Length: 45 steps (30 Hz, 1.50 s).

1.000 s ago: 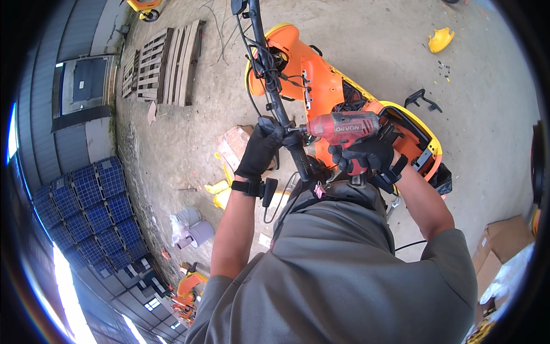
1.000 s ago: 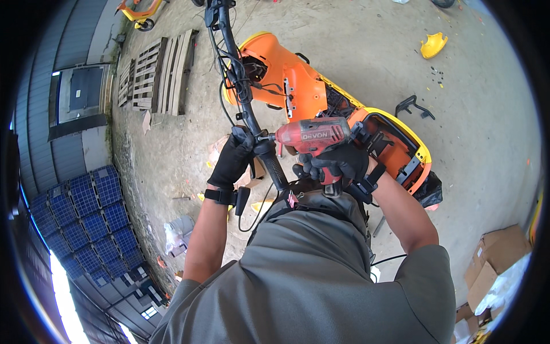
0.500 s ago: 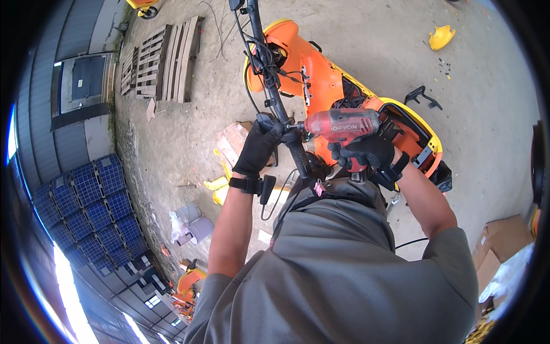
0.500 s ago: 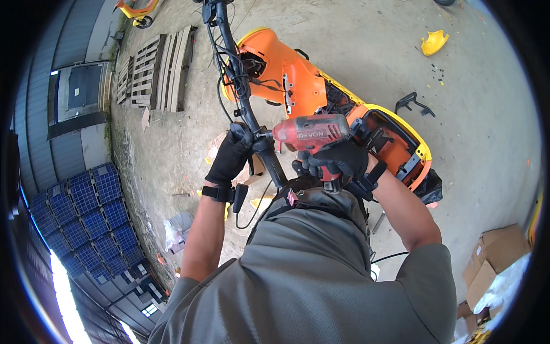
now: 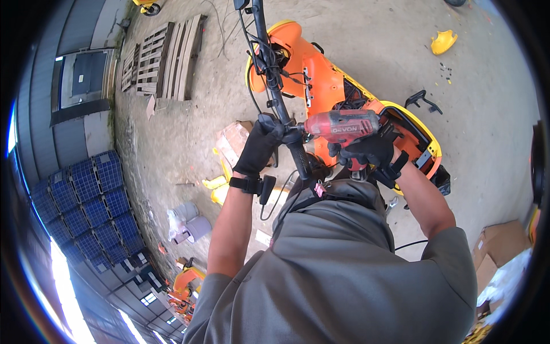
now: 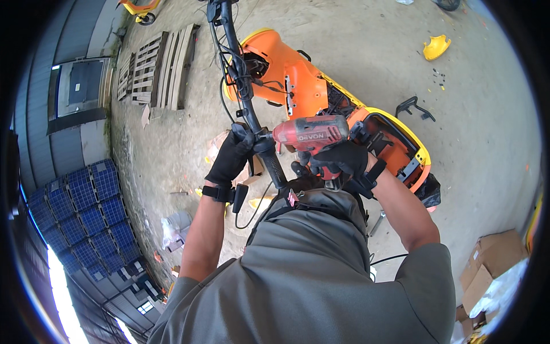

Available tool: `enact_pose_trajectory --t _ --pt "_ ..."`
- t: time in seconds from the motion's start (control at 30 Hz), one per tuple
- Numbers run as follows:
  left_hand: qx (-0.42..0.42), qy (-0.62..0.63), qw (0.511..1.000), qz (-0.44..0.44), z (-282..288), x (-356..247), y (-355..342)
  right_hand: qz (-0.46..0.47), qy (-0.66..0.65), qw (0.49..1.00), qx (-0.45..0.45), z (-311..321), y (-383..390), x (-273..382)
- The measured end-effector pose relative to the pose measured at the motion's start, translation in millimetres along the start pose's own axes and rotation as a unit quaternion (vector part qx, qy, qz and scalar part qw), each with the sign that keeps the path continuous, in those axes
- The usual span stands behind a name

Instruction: The person assembles the handlebar components of an electric scooter by routing wires and using a power drill to secure parts.

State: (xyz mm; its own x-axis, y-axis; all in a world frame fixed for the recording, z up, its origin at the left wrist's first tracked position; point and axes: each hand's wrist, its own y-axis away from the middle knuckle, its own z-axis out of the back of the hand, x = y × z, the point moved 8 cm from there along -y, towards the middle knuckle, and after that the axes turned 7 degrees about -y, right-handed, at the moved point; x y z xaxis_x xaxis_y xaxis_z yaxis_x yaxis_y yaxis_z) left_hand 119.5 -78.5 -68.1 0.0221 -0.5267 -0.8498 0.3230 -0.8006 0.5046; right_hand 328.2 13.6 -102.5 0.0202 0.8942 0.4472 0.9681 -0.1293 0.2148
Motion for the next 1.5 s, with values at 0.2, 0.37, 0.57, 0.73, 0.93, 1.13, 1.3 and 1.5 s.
enact_pose_trajectory --t 0.2,0.37,0.57,0.73,0.93,1.13,1.3,1.5 --pt "0.005 0.032 0.999 -0.006 2.7 9.9 -2.5 0.011 -0.013 1.000 0.001 7.8 -2.4 -2.3" --pt "0.016 0.066 0.998 -0.003 -2.9 1.5 0.6 0.003 -0.020 1.000 -0.013 4.8 -6.4 6.2" --pt "0.006 0.037 0.999 0.010 -3.3 -0.9 1.4 -0.003 -0.009 1.000 0.007 8.6 -6.8 0.3" --pt "-0.005 -0.017 1.000 0.015 3.9 9.8 -0.9 0.006 0.032 0.999 -0.034 4.3 -3.6 11.3" --pt "0.020 0.026 0.999 -0.012 -1.9 6.5 -4.8 0.019 0.027 0.999 -0.003 6.0 -7.2 12.4" --pt "-0.023 0.017 1.000 0.002 5.8 9.2 -1.7 -0.026 0.022 0.999 -0.031 17.1 -5.2 0.6" --pt "-0.003 -0.021 1.000 0.001 4.1 4.0 -0.4 -0.011 0.040 0.999 -0.032 11.5 -6.7 8.5" --pt "-0.008 0.016 1.000 -0.003 -4.8 -9.0 2.4 0.024 0.030 0.999 -0.001 -7.2 -6.6 25.8"
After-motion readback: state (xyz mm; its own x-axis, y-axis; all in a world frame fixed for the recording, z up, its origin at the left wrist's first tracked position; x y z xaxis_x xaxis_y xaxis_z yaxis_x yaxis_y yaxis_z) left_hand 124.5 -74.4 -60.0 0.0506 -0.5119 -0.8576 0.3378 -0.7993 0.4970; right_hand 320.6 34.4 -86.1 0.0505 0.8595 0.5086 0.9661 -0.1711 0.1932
